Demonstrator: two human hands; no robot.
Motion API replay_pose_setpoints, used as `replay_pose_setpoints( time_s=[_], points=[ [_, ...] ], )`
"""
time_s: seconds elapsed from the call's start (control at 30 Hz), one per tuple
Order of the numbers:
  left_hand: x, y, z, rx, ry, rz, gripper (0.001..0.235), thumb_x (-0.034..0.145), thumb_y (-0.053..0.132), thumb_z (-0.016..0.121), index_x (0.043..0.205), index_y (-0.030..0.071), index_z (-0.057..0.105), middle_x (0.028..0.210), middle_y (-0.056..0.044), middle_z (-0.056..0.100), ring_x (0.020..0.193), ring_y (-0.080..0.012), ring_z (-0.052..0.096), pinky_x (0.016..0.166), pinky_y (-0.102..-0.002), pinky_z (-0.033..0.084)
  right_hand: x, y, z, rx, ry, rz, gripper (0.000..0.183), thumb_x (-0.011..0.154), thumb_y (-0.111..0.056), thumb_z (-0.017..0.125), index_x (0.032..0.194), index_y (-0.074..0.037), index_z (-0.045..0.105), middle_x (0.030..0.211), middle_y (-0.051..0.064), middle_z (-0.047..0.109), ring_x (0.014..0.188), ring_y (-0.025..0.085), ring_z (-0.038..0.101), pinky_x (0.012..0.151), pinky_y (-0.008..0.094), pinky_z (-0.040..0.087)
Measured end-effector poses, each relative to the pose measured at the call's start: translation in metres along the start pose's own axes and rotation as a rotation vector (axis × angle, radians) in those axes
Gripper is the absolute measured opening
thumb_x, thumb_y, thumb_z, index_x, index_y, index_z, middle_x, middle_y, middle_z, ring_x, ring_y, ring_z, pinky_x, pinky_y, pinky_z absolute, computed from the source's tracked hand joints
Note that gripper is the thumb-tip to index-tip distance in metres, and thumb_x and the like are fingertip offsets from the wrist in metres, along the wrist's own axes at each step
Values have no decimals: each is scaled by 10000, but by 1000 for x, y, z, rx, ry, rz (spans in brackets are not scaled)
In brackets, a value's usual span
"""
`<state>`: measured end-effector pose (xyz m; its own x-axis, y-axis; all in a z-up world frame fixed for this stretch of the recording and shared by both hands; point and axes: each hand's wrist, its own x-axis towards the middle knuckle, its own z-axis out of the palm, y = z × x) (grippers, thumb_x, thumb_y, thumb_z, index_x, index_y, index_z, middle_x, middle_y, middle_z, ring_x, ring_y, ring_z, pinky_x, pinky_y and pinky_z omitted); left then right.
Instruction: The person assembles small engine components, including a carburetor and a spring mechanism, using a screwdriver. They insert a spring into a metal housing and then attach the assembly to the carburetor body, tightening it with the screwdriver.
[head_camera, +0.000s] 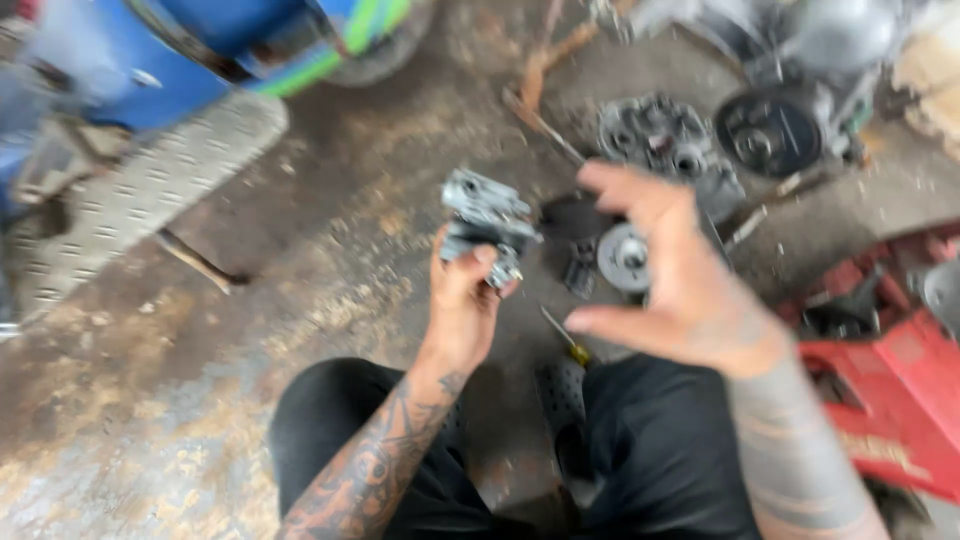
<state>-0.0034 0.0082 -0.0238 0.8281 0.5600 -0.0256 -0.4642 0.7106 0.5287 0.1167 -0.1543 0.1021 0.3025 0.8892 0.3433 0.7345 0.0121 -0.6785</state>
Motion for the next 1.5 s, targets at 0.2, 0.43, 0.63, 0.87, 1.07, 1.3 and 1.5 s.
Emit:
replay_pose_setpoints(
  time_s=[0.2, 0.43, 0.63, 0.87, 1.07, 1.3, 1.5],
  points=[
    [-23, -20, -17, 138, 86, -186, 405, 811, 152, 653, 1163, 26, 497, 1019, -142, 592, 778, -169, 502, 630, -314, 398, -85, 41, -88, 35, 102, 199, 666, 898, 223, 485, 1517, 124, 259, 1584, 329, 375, 1537, 440, 427, 1371, 506, 348],
    [-55, -34, -58, 451, 330, -488, 703, 701, 40, 581, 1381, -32, 414, 1191, -224, 585, 1071, -324, 571, 957, -440, 415, -215, 159, -49, 341, 356, 499, 324, 976, -60, 509, 1264, 20, 384, 1299, 285, 583, 1149, 351, 677, 1103, 437, 600],
    [-27, -105, -108, 507, 383, -605, 777, 655, 4, 645, 1382, -18, 372, 1119, -239, 562, 1006, -363, 599, 909, -483, 468, -281, 291, 81, 517, 332, 876, 246, 949, -86, 668, 1169, 15, 623, 1088, 148, 725, 965, 214, 739, 861, 294, 600],
    [16, -214, -169, 575, 155, -474, 624, 657, 127, 880, 1160, 25, 525, 827, -105, 619, 714, -150, 609, 563, -273, 527, -282, 378, 189, 153, 155, 1036, 291, 907, -134, 759, 1184, -72, 697, 1020, 190, 757, 961, 341, 753, 823, 402, 632],
    [12, -245, -209, 613, 171, -532, 644, 622, 101, 911, 1141, 25, 537, 858, -107, 648, 784, -156, 628, 639, -317, 561, -263, 412, 230, -191, 95, 843, 315, 884, -129, 773, 1187, -112, 688, 989, 93, 719, 881, 268, 758, 735, 378, 657],
    [25, -259, -215, 626, 177, -507, 587, 670, 107, 897, 1137, 34, 549, 846, -95, 633, 739, -135, 586, 570, -300, 519, -265, 423, 234, 80, 288, 841, 105, 910, -42, 751, 996, -98, 774, 878, 93, 737, 810, 250, 758, 693, 316, 629],
    [43, -268, -197, 621, 149, -494, 532, 719, 169, 867, 1104, 54, 518, 789, -60, 581, 644, -102, 564, 494, -232, 483, -274, 397, 212, 982, 667, 860, 219, 905, 50, 705, 1098, 129, 639, 860, 247, 707, 760, 255, 743, 587, 342, 666]
  ],
)
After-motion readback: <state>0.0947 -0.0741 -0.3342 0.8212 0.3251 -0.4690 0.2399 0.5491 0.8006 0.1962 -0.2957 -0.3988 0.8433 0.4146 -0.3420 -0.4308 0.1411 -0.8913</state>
